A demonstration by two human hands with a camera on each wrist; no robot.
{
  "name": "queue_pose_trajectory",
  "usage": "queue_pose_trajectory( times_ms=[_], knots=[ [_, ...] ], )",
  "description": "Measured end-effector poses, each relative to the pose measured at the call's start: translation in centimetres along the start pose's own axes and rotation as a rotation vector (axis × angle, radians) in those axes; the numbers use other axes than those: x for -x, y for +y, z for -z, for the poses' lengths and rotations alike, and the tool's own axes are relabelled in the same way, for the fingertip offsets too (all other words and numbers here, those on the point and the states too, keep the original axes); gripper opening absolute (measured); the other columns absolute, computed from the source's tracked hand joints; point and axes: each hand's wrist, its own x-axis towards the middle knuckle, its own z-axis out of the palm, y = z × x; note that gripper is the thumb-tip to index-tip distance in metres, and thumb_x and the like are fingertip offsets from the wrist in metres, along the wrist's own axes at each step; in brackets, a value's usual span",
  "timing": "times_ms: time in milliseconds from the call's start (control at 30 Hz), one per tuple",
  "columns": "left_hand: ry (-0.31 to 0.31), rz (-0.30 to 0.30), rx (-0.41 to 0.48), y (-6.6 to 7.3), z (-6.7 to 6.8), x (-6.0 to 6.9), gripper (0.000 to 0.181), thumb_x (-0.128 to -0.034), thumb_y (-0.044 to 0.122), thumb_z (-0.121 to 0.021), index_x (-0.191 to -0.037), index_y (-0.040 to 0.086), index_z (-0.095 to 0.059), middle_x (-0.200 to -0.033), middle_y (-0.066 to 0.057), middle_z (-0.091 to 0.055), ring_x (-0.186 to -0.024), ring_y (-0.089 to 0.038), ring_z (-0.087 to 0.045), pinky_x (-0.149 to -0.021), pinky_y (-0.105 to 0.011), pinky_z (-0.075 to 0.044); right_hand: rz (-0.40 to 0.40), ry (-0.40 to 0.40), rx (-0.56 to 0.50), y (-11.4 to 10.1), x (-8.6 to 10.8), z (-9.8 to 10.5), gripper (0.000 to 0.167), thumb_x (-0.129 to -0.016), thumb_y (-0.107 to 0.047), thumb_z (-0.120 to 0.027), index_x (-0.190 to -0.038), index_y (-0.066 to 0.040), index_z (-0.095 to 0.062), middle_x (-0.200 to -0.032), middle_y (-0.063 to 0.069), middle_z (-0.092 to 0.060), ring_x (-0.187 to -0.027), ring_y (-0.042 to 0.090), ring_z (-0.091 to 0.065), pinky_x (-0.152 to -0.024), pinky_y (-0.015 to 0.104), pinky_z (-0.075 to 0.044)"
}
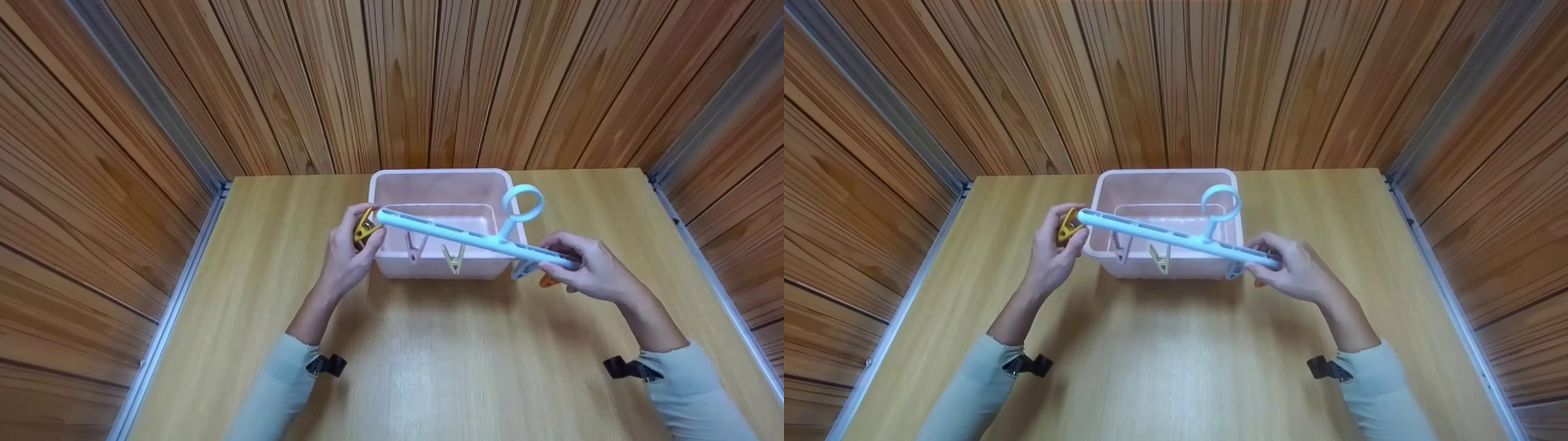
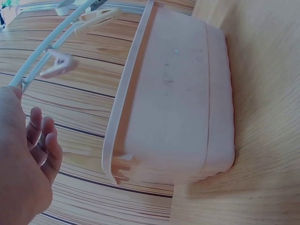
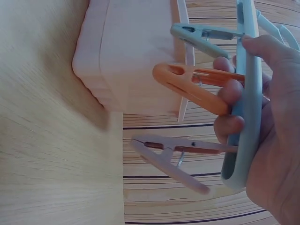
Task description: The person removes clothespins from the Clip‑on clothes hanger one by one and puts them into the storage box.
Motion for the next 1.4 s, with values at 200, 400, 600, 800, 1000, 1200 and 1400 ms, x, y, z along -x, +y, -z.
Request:
queue_pose_trajectory(
  times_ms=[200, 400, 600, 800, 1000, 1200, 1400],
  knots=[
    [0.008, -0.014, -0.013, 0.2, 0.0, -0.1, 0.040, -0.1050, 0.012, -0.073, -0.142, 0.003, -0.060, -0.112, -0.020, -0.078, -0.084, -0.016, -0.061, -0.069, -0.023, -0.045, 0.009, 0.038, 0.039, 0.0, -0.1, -0.4, 0.029, -0.098, 0.011, -0.077, -0.124, -0.001, -0.075, -0.097, -0.008, -0.079, -0.073, 0.007, -0.070, -0.061, 0.020, -0.060],
    [0.006, -0.015, -0.001, 0.3, -0.2, -0.1, 0.036, -0.1050, 0.010, -0.073, -0.137, 0.001, -0.058, -0.098, -0.018, -0.072, -0.078, -0.011, -0.056, -0.066, -0.020, -0.042, 0.014, 0.046, 0.064, 0.2, -0.2, -0.6, 0.026, -0.098, 0.009, -0.077, -0.120, -0.003, -0.076, -0.093, 0.001, -0.078, -0.069, 0.006, -0.069, -0.058, 0.020, -0.058],
    [0.038, -0.074, -0.012, 0.3, -0.4, 0.0, 0.037, -0.1055, 0.008, -0.071, -0.137, -0.001, -0.056, -0.084, -0.014, -0.061, -0.071, -0.007, -0.048, -0.062, -0.018, -0.038, 0.029, 0.038, 0.061, 0.5, -0.2, -0.8, 0.023, -0.099, 0.011, -0.074, -0.116, -0.004, -0.075, -0.091, -0.006, -0.075, -0.065, 0.008, -0.066, -0.053, 0.022, -0.055],
    [0.083, -0.160, -0.045, 0.3, -0.6, -0.1, 0.037, -0.1040, 0.007, -0.071, -0.135, -0.005, -0.056, -0.079, -0.016, -0.060, -0.070, -0.005, -0.046, -0.062, -0.018, -0.036, 0.027, 0.021, 0.068, 0.7, -0.2, -0.8, 0.024, -0.101, 0.009, -0.073, -0.119, -0.006, -0.075, -0.094, -0.010, -0.076, -0.070, 0.008, -0.067, -0.059, 0.023, -0.057],
    [0.113, -0.256, -0.074, 0.3, -0.7, -0.1, 0.035, -0.1005, 0.003, -0.072, -0.131, -0.007, -0.058, -0.073, -0.015, -0.058, -0.067, -0.002, -0.043, -0.060, -0.018, -0.034, 0.053, -0.002, 0.046, 0.3, 0.0, -0.7, 0.030, -0.102, 0.011, -0.069, -0.127, -0.005, -0.076, -0.094, -0.014, -0.072, -0.063, 0.011, -0.062, -0.055, 0.022, -0.052],
    [0.132, -0.284, -0.084, 0.8, -0.8, 0.0, 0.035, -0.1001, 0.001, -0.072, -0.131, -0.008, -0.057, -0.072, -0.016, -0.057, -0.066, -0.002, -0.042, -0.060, -0.018, -0.033, 0.078, -0.013, 0.036, 0.1, -0.1, -1.0, 0.031, -0.102, 0.012, -0.067, -0.127, -0.004, -0.076, -0.094, -0.014, -0.072, -0.062, 0.011, -0.061, -0.054, 0.022, -0.052],
    [0.057, -0.143, 0.057, 1.5, -0.8, 0.2, 0.037, -0.1044, 0.004, -0.068, -0.136, -0.008, -0.052, -0.085, -0.010, -0.057, -0.072, -0.007, -0.045, -0.063, -0.018, -0.036, 0.087, -0.038, 0.030, 0.2, -0.2, -0.9, 0.032, -0.103, 0.012, -0.065, -0.128, -0.005, -0.075, -0.090, -0.011, -0.069, -0.057, 0.012, -0.060, -0.050, 0.022, -0.051]
  ],
)
